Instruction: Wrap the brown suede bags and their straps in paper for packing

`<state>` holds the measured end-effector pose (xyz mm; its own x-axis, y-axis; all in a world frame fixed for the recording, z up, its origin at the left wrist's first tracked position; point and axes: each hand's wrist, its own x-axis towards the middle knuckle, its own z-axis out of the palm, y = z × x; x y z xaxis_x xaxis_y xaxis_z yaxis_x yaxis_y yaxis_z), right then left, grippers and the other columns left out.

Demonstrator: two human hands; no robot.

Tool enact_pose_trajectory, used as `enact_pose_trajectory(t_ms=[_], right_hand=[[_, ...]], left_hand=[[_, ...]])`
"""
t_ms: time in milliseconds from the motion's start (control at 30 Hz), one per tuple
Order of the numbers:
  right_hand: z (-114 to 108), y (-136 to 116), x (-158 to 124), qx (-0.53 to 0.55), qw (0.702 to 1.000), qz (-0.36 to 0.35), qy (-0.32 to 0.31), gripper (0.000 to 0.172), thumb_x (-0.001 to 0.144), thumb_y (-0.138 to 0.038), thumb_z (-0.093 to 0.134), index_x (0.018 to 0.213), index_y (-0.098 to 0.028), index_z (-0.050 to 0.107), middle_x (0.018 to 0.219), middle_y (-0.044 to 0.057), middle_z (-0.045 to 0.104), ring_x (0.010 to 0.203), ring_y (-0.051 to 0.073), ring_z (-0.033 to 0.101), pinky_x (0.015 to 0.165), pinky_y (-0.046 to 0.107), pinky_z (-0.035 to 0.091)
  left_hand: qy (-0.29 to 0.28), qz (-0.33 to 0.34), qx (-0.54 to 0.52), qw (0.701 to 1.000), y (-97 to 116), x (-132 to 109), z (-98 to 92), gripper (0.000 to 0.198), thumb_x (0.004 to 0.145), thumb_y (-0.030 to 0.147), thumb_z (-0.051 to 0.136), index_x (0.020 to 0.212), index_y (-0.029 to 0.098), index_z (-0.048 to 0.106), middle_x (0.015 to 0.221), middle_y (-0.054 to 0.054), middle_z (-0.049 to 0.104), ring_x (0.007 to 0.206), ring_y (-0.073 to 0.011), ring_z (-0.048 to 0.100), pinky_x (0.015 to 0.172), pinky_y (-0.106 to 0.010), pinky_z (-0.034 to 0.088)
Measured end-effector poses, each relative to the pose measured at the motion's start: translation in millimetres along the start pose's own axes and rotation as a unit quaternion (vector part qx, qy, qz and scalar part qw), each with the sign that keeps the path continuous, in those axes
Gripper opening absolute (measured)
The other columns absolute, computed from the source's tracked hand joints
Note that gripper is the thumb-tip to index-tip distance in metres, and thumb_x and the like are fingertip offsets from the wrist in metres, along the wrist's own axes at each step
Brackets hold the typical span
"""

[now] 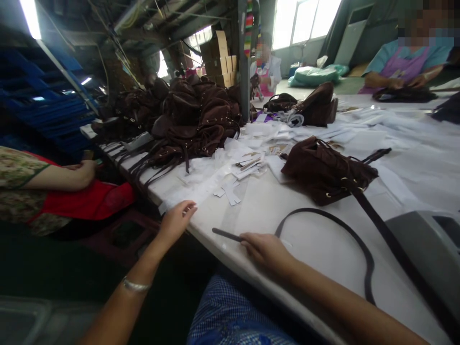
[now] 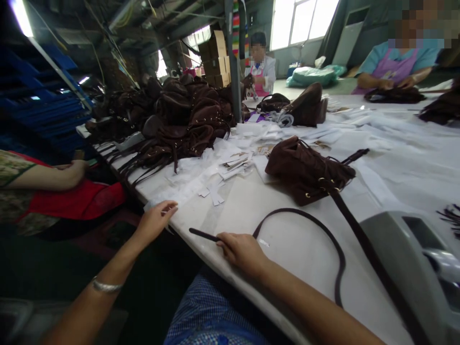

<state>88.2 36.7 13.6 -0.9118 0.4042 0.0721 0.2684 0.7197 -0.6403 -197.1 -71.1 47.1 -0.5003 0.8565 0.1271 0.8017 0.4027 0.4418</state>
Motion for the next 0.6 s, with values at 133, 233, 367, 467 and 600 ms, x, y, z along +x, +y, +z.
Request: enact_pose_trajectory(t_ms=[133, 233, 367, 467, 600], right_hand=[[-3.2, -0.5, 1.0, 0.012, 1.0, 0.003, 0.0, 0.033, 0.1, -0.034, 0.04, 0.107, -0.02, 0.068, 0.09, 0.007, 0.075, 0.075, 0.018, 0.067, 0.068, 0.025, 0.044], [-5.1, -3.9, 1.5, 0.016, 1.0, 0.004, -0.009, 0.034, 0.1, -0.034, 0.039, 0.106, -0.02, 0.069, 0.09, 0.007, 0.074, 0.075, 0.018, 0.066, 0.067, 0.025, 0.043], [-6.6, -4.0, 0.3, 0.036, 0.999, 0.004, -0.009, 0.033, 0.099, -0.034, 0.039, 0.102, -0.02, 0.069, 0.086, 0.006, 0.073, 0.073, 0.018, 0.066, 0.068, 0.025, 0.043], [-6.8, -2.8, -0.2, 0.052, 0.999, 0.003, -0.001, 0.031, 0.099, -0.034, 0.041, 0.098, -0.021, 0.069, 0.082, 0.005, 0.072, 0.071, 0.017, 0.065, 0.066, 0.024, 0.042], [-6.7, -1.8, -0.2, 0.086, 0.996, 0.006, 0.011, 0.029, 0.098, -0.033, 0.044, 0.092, -0.021, 0.069, 0.077, 0.003, 0.071, 0.068, 0.015, 0.063, 0.066, 0.025, 0.042]], left_hand=[[0.033, -0.059, 0.065, 0.996, -43.4, 39.3, 3.7, 0.034, 0.078, 0.043, 0.067, 0.103, 0.02, 0.066, 0.106, -0.009, 0.069, 0.095, -0.025, 0.063, 0.079, -0.03, 0.047], [0.0, -0.074, 0.069, 0.995, -55.0, 52.5, 8.2, 0.032, 0.073, 0.046, 0.07, 0.091, 0.02, 0.069, 0.088, -0.004, 0.071, 0.083, -0.0216, 0.065, 0.069, -0.026, 0.045], [-0.009, -0.067, 0.062, 0.996, -54.1, 56.7, 4.7, 0.034, 0.087, 0.049, 0.052, 0.082, 0.021, 0.071, 0.079, -0.002, 0.071, 0.078, -0.0199, 0.064, 0.068, -0.025, 0.042], [0.015, -0.059, 0.058, 0.996, -46.7, 55.9, -2.7, 0.035, 0.09, 0.045, 0.049, 0.086, 0.021, 0.074, 0.093, -0.007, 0.072, 0.089, -0.0234, 0.063, 0.075, -0.028, 0.043], [0.066, -0.05, 0.022, 0.996, -31.8, 55.1, -16.2, 0.032, 0.087, 0.042, 0.052, 0.093, 0.02, 0.075, 0.108, -0.011, 0.069, 0.106, -0.0282, 0.059, 0.085, -0.031, 0.044]])
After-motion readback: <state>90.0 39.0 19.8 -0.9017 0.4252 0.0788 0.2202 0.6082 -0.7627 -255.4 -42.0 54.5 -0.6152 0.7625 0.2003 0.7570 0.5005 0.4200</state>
